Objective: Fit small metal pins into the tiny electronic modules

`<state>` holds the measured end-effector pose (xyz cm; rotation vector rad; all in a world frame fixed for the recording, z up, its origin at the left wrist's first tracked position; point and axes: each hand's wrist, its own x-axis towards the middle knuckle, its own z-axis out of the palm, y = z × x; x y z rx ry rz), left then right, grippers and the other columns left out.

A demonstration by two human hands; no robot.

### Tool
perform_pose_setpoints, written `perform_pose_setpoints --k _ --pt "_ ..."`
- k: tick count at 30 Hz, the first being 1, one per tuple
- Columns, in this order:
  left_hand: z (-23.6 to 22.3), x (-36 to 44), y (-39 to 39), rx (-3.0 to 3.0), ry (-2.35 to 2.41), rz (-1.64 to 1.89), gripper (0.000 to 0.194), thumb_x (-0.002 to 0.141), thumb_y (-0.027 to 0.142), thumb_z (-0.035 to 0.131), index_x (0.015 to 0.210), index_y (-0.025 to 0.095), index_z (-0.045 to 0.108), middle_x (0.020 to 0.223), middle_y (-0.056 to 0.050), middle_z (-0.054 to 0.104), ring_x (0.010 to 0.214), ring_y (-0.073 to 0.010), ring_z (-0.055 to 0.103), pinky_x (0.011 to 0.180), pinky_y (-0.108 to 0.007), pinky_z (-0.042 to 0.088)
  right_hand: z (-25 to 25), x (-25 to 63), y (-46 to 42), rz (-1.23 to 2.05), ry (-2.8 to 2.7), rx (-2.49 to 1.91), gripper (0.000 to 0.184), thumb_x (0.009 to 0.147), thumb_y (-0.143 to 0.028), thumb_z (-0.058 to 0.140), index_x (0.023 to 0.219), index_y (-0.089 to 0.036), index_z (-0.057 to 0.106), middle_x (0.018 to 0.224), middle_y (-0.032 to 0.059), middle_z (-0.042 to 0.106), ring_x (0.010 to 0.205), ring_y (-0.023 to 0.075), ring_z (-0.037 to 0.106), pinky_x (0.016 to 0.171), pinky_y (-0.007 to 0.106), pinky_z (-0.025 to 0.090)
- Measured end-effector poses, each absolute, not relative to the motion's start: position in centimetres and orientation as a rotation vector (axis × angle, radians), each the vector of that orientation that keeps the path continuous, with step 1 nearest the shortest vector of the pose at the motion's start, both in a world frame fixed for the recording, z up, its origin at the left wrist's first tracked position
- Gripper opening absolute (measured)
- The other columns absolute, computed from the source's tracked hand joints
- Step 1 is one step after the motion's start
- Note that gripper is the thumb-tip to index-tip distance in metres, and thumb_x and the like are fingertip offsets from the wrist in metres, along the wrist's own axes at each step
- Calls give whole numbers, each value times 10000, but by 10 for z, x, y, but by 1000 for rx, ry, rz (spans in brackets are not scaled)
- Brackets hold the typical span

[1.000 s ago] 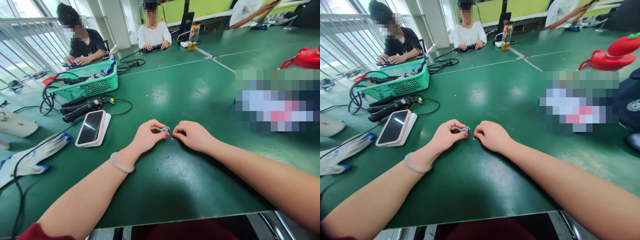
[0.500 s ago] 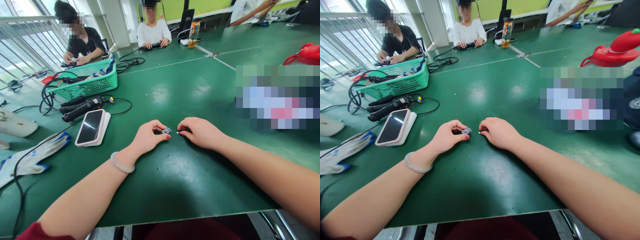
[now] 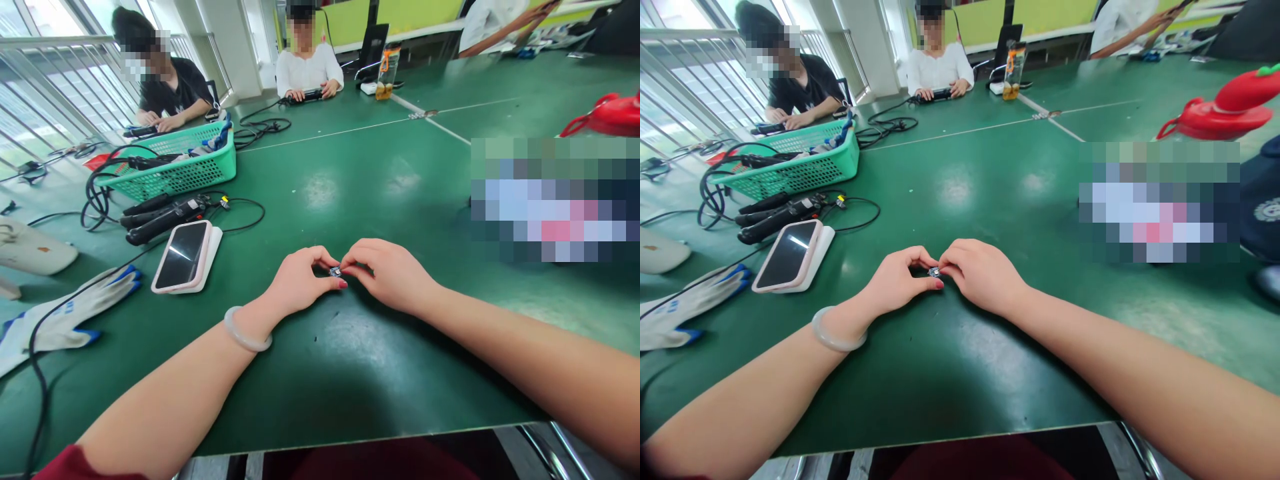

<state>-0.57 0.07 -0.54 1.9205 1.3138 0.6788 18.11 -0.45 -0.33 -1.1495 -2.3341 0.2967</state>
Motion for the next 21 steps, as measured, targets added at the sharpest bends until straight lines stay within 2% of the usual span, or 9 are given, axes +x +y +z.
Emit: perform_pose_setpoints --k 10,15,18,21 --pt "-5 -6 2 1863 1259 727 262 622 339 763 809 194 651 812 -7 682 792 -166 606 770 -311 447 -5 185 -5 272 -2282 -1096 197 866 -205 519 875 -223 716 862 23 711 824 164 632 775 310 492" --pt "-7 -8 5 1787 1229 795 265 654 307 743 857 170 642 871 -36 694 811 -168 615 760 -309 455 -5 187 -3 275 -2253 -1169 157 834 -248 591 948 -224 697 865 17 702 796 162 621 715 289 481" --pt "-8 -8 6 1647 1167 793 288 681 269 723 930 153 635 894 -56 702 800 -161 634 756 -310 478 -6 186 -3 254 -2235 -1215 137 828 -306 615 905 -217 687 843 15 689 768 158 608 683 281 461" --pt "-7 -6 4 1455 1063 803 315 710 228 701 1003 138 629 931 -73 713 857 -162 658 841 -324 487 -7 183 -5 239 -2207 -1234 164 831 -373 613 848 -221 673 839 9 684 740 149 600 663 274 445"
